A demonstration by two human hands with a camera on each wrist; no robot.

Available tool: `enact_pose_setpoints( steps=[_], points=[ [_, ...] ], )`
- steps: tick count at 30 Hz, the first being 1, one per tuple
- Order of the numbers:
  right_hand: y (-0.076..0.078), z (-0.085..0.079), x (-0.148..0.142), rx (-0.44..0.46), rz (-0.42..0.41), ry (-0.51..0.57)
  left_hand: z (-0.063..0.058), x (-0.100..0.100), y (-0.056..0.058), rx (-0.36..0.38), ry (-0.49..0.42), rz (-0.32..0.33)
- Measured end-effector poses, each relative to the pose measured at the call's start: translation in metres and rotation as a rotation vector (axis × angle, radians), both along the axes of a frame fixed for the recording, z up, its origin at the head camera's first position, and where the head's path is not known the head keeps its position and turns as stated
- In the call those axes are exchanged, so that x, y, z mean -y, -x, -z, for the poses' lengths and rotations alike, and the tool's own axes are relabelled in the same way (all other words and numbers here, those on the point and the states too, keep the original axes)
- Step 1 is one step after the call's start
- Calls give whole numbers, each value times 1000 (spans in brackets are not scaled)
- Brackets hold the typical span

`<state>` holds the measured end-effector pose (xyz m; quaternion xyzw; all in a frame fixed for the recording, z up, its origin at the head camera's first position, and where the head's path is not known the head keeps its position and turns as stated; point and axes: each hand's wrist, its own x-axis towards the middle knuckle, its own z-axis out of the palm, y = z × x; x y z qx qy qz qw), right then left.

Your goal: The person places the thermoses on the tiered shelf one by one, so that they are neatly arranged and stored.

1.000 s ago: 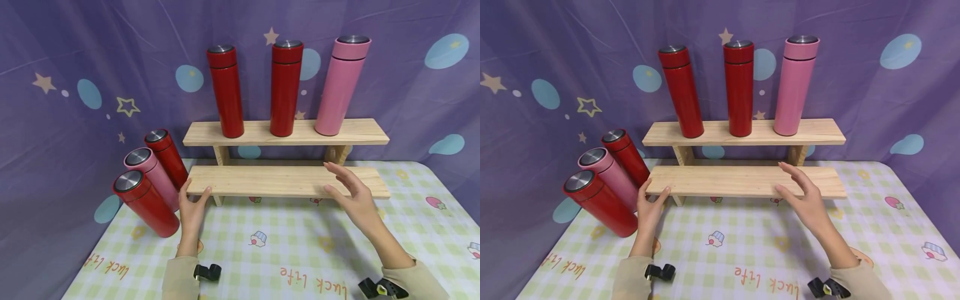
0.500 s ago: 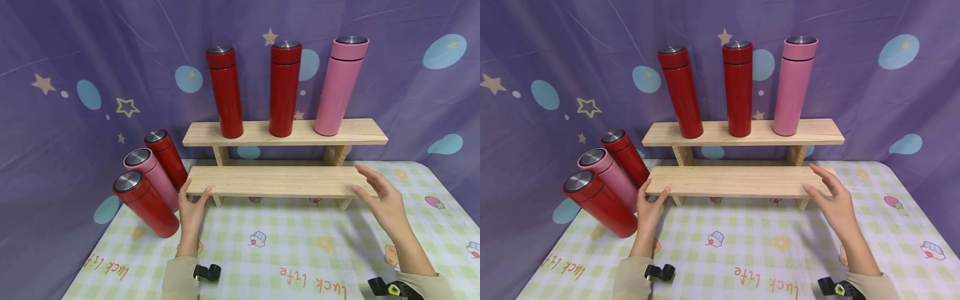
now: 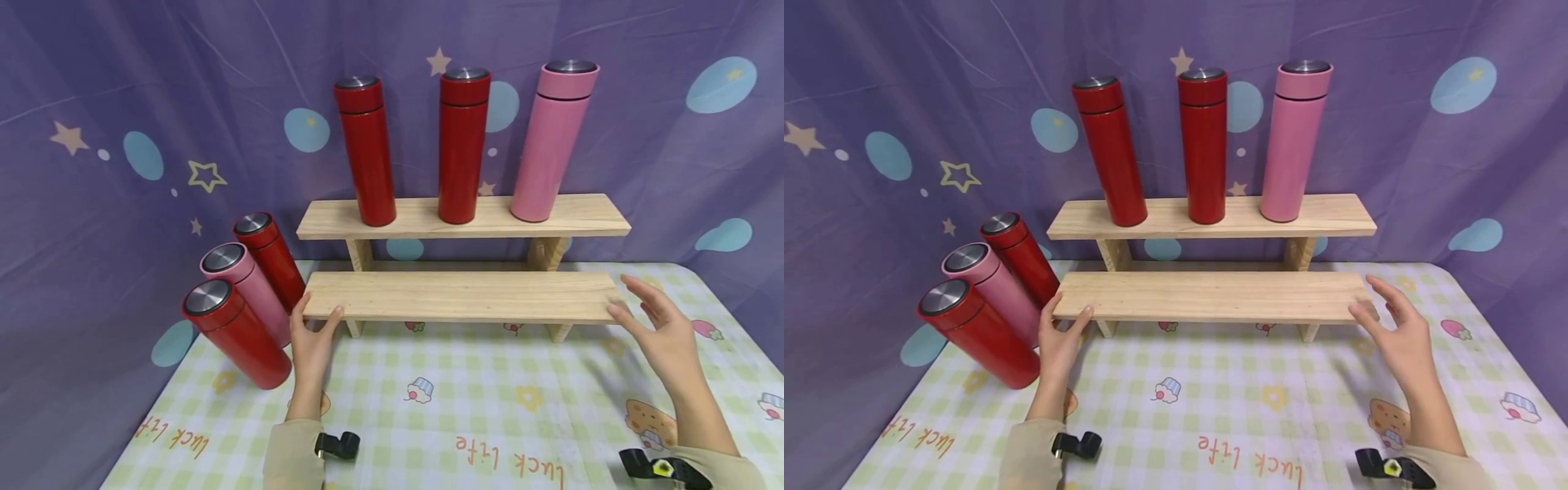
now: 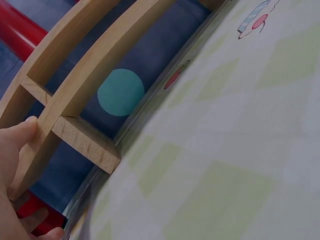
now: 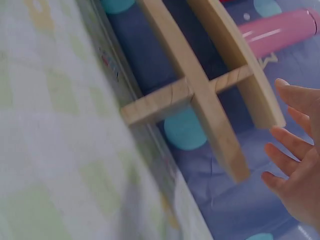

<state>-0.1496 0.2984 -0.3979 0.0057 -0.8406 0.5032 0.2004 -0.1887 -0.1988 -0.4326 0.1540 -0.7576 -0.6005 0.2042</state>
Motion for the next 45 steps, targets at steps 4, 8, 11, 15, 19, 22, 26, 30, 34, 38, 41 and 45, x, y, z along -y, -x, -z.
enact_pose_setpoints(
  steps=[4,8,11,15,19,22,26,30,34,38,41,45],
  points=[
    [2,8,-9,31,20,12,1,-1,0,0,-1,-2],
    [4,17,-15,53,15,18,2,-1,-1,4,-2,-5],
    [6,23,-17,75,5,10,2,-1,-1,8,-3,-8],
    [8,28,-17,131,1,3,3,-2,-2,8,-5,-12],
    [10,32,-15,199,-5,21,3,-3,-2,0,-1,-11],
    [13,33,-14,235,-9,37,3,-3,-2,-2,1,-9],
    [16,33,-12,266,-5,29,2,-4,-2,5,0,-5],
    [17,31,-10,301,-4,11,1,-4,-2,26,13,-10],
    [19,30,-9,322,-5,-14,1,-4,-3,53,53,-23],
    [21,31,-8,341,1,-39,1,-2,-2,70,92,-35],
    [21,32,-6,354,9,-42,0,-1,-2,75,119,-35],
    [20,33,-3,357,2,-23,-2,2,-3,81,160,-37]
  ],
)
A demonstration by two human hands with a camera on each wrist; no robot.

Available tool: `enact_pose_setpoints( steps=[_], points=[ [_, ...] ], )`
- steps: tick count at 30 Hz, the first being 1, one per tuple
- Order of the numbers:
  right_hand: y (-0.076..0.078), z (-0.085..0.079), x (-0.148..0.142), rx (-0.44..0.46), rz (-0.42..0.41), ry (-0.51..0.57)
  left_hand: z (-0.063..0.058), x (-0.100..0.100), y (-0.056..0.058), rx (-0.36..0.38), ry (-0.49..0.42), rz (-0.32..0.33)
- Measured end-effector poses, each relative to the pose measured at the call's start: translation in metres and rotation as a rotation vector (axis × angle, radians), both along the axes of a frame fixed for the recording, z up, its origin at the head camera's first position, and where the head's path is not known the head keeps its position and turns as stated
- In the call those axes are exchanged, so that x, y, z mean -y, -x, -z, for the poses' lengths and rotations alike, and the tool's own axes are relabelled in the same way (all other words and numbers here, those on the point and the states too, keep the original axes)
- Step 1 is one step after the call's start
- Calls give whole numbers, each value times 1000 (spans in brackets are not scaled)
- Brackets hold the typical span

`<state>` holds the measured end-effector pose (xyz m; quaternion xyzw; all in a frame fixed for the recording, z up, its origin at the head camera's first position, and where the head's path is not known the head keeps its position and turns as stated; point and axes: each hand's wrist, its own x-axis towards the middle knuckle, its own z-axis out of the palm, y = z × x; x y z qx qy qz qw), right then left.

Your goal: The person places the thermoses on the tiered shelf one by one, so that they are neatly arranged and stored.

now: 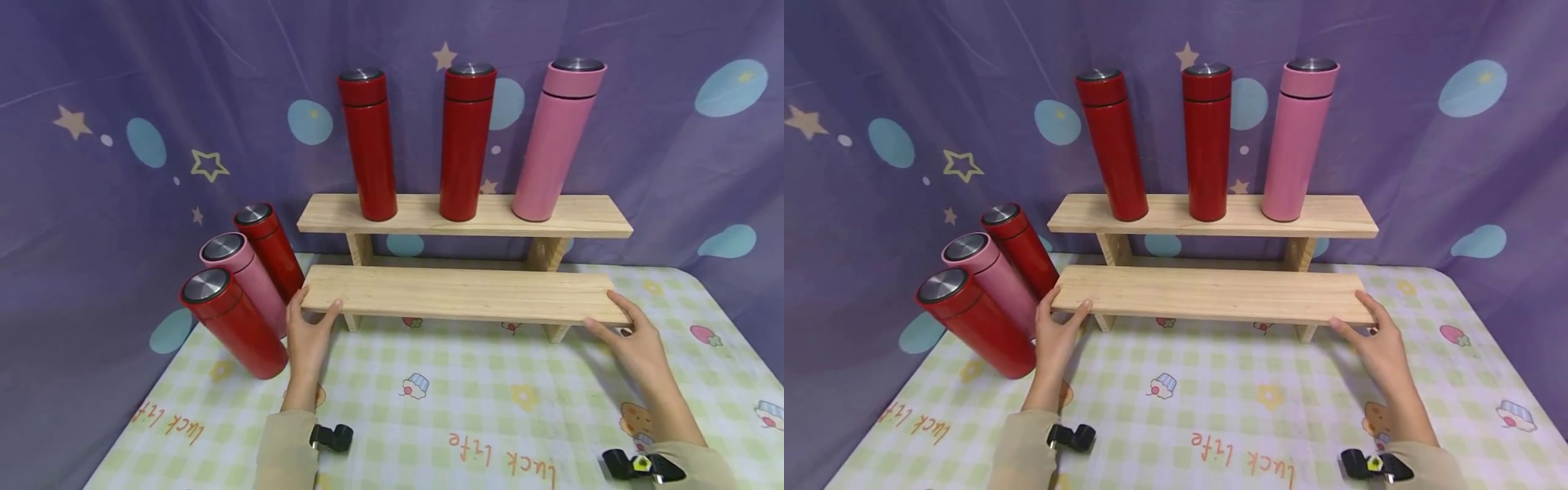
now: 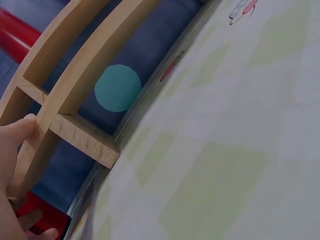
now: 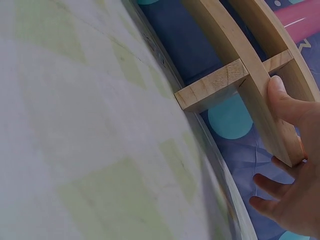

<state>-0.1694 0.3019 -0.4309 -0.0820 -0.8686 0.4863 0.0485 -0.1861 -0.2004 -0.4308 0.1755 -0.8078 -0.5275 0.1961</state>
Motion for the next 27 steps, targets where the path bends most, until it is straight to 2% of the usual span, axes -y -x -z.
enact_pose_setpoints(
  steps=[7,13,20,27],
  points=[
    [0,3,2,-11,-2,34,-2,0,-2,17,86,-18],
    [0,3,3,-28,18,54,-9,-3,-15,64,162,3],
    [0,6,6,-21,21,83,-24,0,-45,124,270,112],
    [0,4,4,-34,18,87,-33,3,-80,33,284,154]
  ],
)
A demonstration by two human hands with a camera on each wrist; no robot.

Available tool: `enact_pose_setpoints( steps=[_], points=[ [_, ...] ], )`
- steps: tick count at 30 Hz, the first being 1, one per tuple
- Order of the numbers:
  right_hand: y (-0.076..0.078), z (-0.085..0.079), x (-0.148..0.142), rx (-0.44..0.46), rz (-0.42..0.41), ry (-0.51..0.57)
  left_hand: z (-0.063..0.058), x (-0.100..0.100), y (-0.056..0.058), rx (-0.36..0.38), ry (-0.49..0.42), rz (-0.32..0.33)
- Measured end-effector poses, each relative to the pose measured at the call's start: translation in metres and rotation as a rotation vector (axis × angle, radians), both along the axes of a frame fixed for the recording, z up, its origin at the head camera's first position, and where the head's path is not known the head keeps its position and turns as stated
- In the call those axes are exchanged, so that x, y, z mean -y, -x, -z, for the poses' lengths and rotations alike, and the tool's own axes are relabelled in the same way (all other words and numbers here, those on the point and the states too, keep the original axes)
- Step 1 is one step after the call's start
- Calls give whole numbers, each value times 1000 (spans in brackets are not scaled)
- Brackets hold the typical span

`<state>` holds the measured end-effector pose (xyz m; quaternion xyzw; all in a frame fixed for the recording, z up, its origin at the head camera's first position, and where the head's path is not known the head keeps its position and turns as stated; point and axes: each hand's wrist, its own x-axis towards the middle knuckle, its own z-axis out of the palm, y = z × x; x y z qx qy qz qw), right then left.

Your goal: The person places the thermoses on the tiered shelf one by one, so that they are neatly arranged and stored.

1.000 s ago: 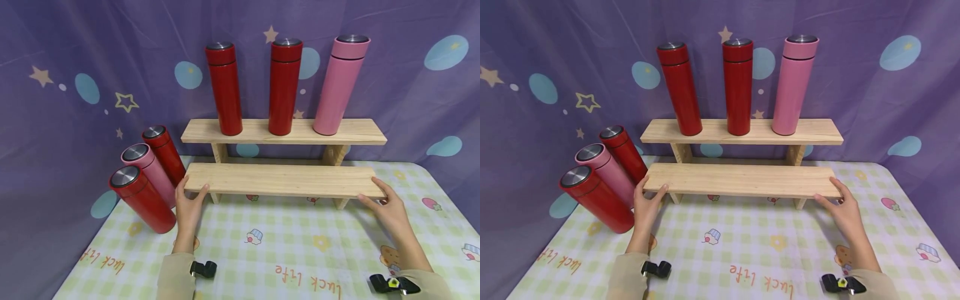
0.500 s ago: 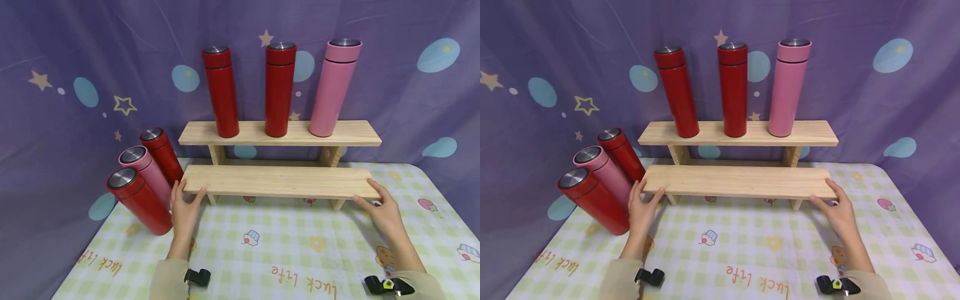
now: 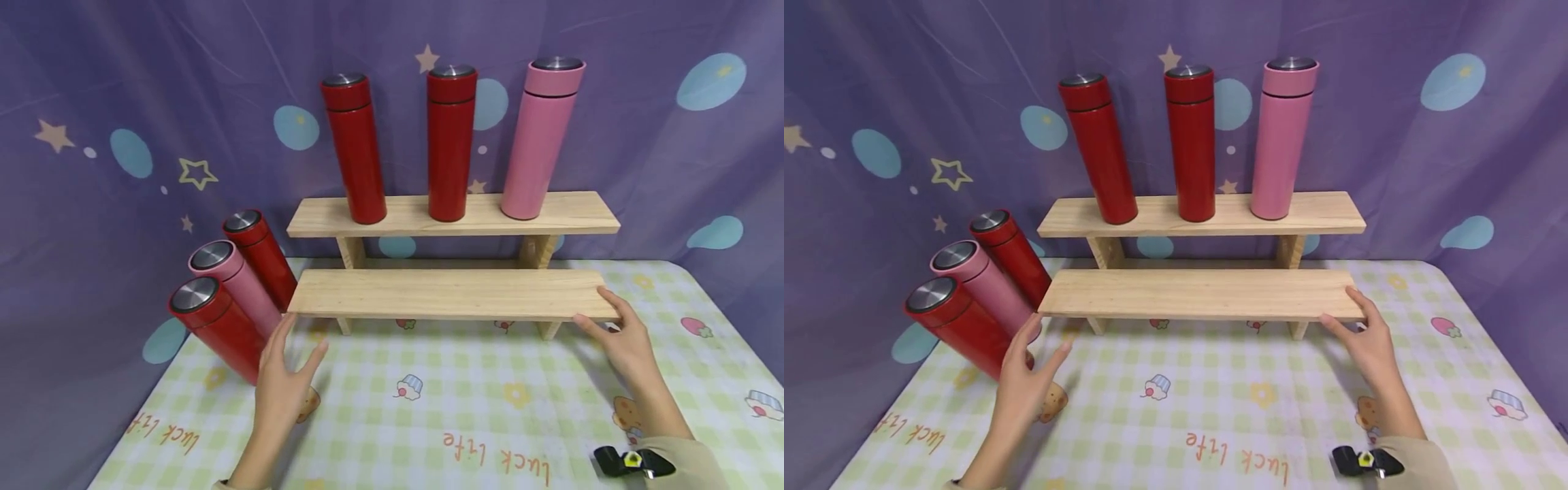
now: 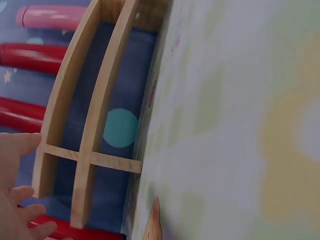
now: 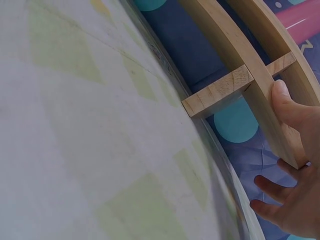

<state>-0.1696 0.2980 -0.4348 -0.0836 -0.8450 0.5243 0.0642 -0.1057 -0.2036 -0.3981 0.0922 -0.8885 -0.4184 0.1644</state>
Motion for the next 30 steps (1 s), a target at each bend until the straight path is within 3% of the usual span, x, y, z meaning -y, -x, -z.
enact_pose_setpoints(
  steps=[5,9,15,20,24,30],
  points=[
    [0,-1,0,1,-8,-10,-4,9,-29,-59,-61,-27],
    [0,0,1,8,-4,-15,-3,17,-47,-145,-90,-114],
    [1,1,0,3,6,-12,4,36,-55,-388,-123,-172],
    [0,2,0,3,4,-13,2,49,-59,-497,-130,-207],
    [-1,1,0,-6,7,-13,0,58,-60,-490,-151,-242],
    [0,-1,-1,-13,7,-14,-1,66,-53,-364,-193,-263]
  ],
)
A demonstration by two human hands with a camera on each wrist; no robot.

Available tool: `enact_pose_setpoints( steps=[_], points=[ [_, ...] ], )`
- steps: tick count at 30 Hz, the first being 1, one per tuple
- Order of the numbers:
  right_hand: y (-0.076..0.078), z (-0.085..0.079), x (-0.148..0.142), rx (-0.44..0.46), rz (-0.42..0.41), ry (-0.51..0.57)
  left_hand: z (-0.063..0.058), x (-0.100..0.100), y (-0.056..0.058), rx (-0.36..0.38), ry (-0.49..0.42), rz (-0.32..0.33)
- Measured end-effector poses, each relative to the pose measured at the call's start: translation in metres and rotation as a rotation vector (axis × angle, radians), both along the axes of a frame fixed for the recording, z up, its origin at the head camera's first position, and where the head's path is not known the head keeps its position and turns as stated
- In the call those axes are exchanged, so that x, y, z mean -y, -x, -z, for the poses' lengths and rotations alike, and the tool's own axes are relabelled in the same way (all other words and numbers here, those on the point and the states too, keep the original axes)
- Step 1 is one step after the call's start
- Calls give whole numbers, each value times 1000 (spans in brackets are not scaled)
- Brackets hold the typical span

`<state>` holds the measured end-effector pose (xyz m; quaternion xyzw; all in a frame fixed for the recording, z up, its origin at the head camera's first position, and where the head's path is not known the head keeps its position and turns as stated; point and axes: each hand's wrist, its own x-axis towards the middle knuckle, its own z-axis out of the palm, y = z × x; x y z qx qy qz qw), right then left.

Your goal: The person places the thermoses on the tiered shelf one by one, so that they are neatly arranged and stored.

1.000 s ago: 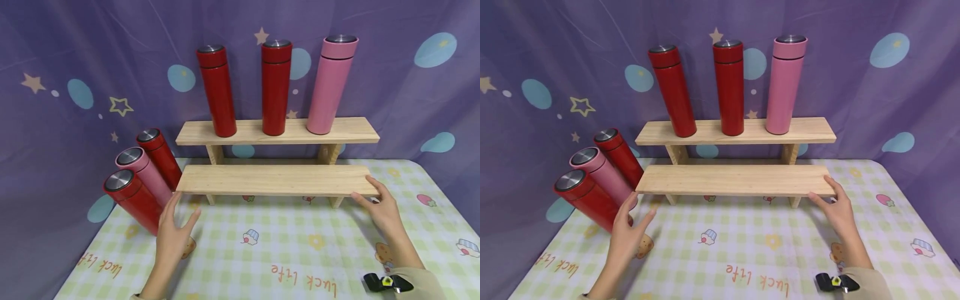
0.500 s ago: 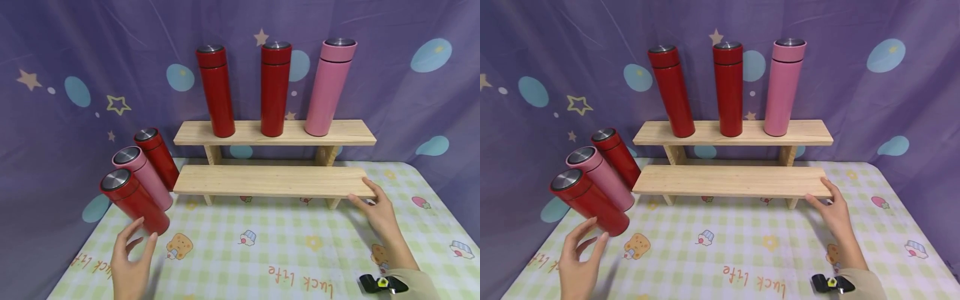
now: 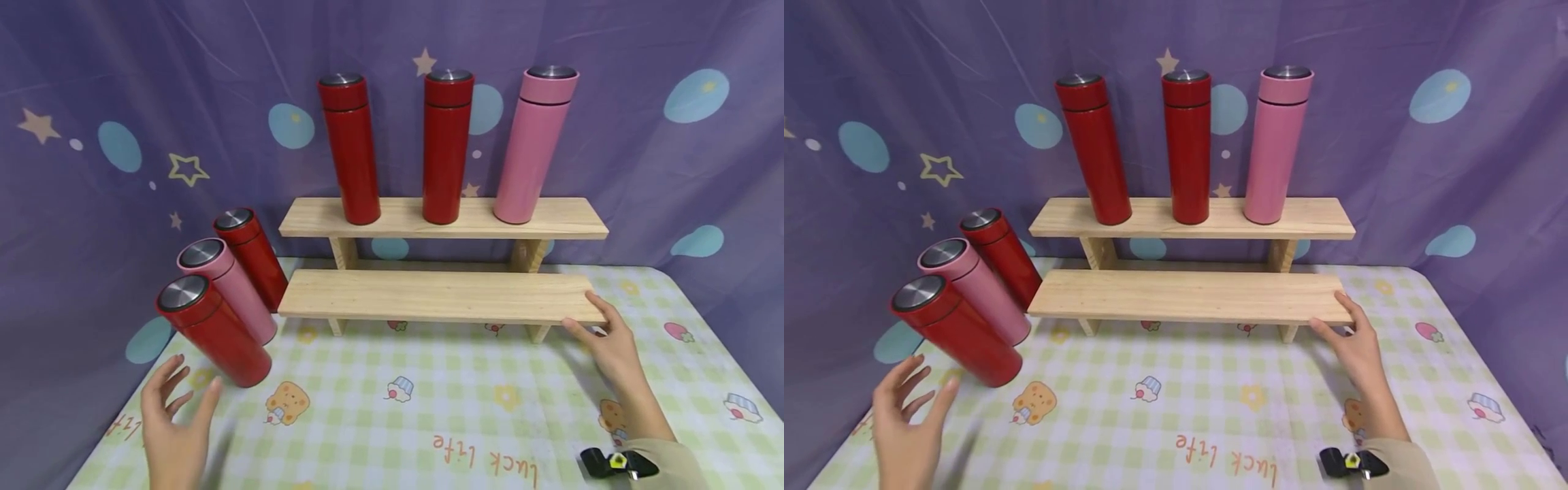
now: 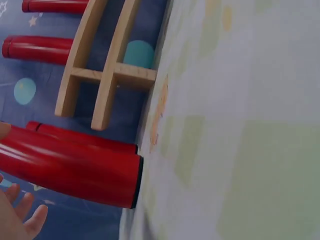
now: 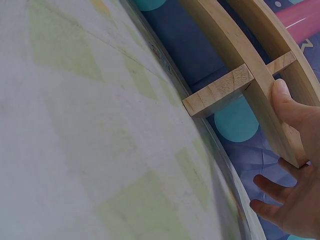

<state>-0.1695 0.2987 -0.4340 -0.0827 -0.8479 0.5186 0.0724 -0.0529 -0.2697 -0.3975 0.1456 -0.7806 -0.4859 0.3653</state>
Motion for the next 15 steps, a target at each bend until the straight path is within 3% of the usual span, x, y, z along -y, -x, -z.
enact_pose_setpoints(
  steps=[7,15],
  points=[
    [1,0,0,-7,6,6,5,8,16,136,-47,13],
    [0,-1,1,4,0,16,13,13,35,153,-63,70]
  ],
)
